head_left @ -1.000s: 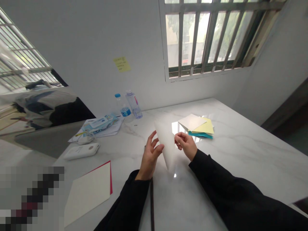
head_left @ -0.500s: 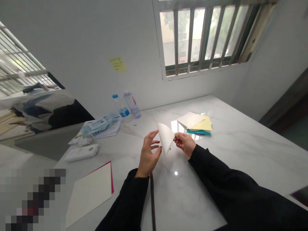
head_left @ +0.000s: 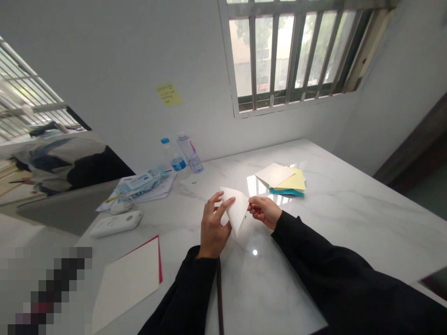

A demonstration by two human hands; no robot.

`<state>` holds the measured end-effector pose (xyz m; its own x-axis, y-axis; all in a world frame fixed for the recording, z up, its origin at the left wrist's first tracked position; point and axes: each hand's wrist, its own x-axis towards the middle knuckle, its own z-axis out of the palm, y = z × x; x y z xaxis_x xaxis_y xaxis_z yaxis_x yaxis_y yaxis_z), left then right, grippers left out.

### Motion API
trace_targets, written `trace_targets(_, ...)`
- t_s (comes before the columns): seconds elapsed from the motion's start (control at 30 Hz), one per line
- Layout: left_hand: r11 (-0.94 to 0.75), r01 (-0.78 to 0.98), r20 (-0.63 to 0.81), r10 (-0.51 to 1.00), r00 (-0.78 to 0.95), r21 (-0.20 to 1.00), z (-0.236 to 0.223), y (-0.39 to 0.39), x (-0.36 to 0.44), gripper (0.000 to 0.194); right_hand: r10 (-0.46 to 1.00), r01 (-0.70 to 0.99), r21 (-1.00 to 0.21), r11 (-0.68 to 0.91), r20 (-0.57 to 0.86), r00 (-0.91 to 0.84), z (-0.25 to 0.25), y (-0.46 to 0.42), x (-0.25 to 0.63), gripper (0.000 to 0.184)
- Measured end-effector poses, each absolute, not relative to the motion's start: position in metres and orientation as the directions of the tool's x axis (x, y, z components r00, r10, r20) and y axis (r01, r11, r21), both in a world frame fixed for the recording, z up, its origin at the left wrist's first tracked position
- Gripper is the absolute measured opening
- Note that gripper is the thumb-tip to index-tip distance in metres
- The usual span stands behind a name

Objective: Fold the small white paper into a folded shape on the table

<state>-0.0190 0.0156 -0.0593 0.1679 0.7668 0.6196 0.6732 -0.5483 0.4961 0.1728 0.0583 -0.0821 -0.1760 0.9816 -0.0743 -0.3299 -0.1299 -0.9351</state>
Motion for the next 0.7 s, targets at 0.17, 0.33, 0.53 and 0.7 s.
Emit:
trace_targets(0.17,-0.532,0.678,0.608,0.778,0.156,0.507,-0.056,0.015,-0.018,0.049,0.960,-0.354,-0.904,-0.241,-0.169,-0.221,-0.083,0.057,0.173,0.028)
trace_targets(0.33,-0.382,0.472,0.471,0.878,-0.082,0.795,-0.050,0.017,-0.019,0.054,0.975,-0.310,-0.934,-0.179,-0.125,-0.186,-0.085,0.060,0.175,0.028)
trace_targets(0.53,-0.121,0.073,0.128,0.987,-0.100,0.990,-0.055,0.026,-0.021,0.058,0.984,-0.210,-0.978,0.000,0.038,-0.177,-0.084,0.062,0.177,0.030)
trace_targets(0.7,0.024,-0.048,-0.025,0.999,-0.023,0.999,-0.056,0.025,-0.019,0.069,0.975,-0.125,-0.985,0.117,0.137,-0.173,-0.082,0.059,0.179,0.024)
